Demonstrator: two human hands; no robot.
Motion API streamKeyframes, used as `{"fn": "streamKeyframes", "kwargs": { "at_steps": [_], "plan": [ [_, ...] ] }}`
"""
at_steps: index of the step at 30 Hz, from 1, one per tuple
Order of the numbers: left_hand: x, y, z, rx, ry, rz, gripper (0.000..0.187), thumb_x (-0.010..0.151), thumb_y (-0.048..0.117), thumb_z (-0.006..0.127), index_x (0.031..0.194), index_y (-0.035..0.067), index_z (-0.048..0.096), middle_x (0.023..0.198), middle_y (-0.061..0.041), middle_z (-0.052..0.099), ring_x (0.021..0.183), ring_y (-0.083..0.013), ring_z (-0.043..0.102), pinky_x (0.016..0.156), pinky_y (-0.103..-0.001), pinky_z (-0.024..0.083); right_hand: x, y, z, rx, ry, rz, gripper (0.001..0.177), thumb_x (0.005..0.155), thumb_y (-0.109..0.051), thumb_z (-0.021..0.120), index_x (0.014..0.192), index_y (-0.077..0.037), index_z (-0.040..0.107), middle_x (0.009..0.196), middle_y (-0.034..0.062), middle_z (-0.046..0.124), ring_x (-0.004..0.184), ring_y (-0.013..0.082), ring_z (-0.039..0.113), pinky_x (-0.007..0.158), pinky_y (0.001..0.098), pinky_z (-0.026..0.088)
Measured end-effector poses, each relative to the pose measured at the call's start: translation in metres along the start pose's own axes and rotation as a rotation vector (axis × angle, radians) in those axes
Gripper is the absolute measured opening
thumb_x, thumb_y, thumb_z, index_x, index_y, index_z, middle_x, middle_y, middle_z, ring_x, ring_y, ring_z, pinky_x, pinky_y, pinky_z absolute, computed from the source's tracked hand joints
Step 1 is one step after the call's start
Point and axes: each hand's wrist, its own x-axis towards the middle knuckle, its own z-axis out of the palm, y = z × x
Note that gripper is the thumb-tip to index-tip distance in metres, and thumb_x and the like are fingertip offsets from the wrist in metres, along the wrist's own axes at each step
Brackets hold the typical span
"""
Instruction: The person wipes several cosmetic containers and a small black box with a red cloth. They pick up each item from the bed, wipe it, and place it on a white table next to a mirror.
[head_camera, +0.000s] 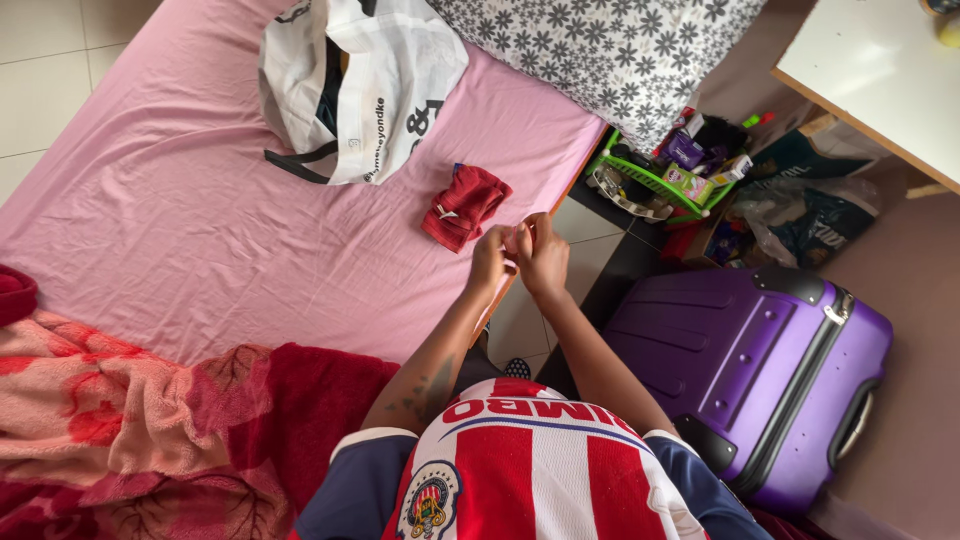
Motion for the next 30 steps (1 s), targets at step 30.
{"fn": "streamKeyframes", "kwargs": {
  "at_steps": [30],
  "plan": [
    [0.079,-0.032,-0.075,-0.771,0.278,-0.185,0.042,0.098,0.038,0.061,0.122,0.005,0.052,0.117,-0.007,0.058,0.105,-0.0168,0.062,0.100,-0.034,0.058,0.067,0.135,0.207,-0.197,-0.106,0.733,0.065,0.074,-0.037,0.092,0.110,0.006,0.059,0.104,0.0238,0.071,0.093,0.0374,0.067,0.083,0.0499,0.046]
  ]
}}
